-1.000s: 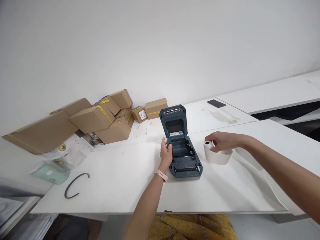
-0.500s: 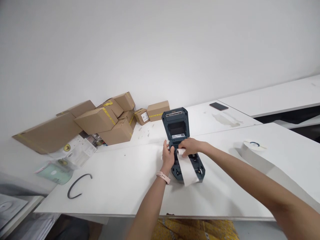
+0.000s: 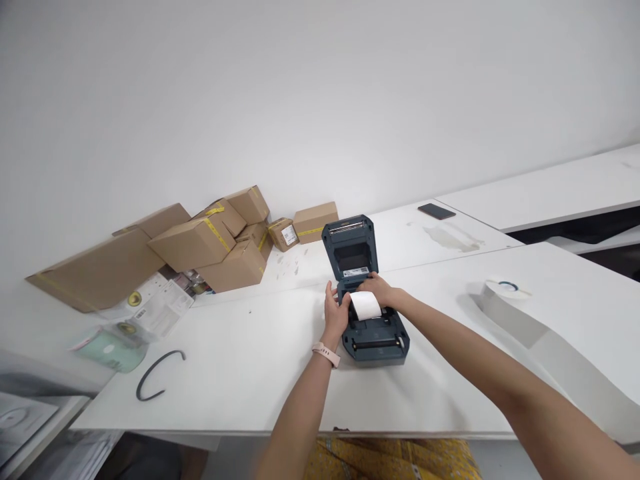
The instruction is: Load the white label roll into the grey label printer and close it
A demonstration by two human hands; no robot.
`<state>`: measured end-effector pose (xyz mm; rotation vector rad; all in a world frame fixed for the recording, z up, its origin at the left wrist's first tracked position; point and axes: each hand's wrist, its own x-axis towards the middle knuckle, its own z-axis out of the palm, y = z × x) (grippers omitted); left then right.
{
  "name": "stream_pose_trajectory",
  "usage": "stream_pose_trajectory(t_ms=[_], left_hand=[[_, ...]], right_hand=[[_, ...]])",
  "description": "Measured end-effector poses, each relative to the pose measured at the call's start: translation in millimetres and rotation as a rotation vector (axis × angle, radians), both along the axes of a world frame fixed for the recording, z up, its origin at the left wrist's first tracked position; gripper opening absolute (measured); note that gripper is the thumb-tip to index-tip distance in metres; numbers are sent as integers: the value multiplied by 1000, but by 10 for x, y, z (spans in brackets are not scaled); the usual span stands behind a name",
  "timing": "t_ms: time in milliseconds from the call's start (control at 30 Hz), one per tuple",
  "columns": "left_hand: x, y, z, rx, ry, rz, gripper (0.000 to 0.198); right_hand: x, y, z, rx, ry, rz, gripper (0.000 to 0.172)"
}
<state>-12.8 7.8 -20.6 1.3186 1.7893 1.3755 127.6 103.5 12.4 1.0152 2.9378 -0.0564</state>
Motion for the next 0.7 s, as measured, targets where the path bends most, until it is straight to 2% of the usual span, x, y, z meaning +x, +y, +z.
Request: stream_pose_trajectory(t_ms=[300, 500, 700], left_hand=[[-16, 110, -136, -6, -101, -49, 71], [-16, 147, -171, -24, -165, -57, 67], [-1, 144, -178, 72, -351, -117, 63]], right_hand=[[4, 7, -36, 40, -12, -4, 19], [18, 17, -57, 52, -9, 0, 22], [7, -21, -90, 76, 18, 5, 16]])
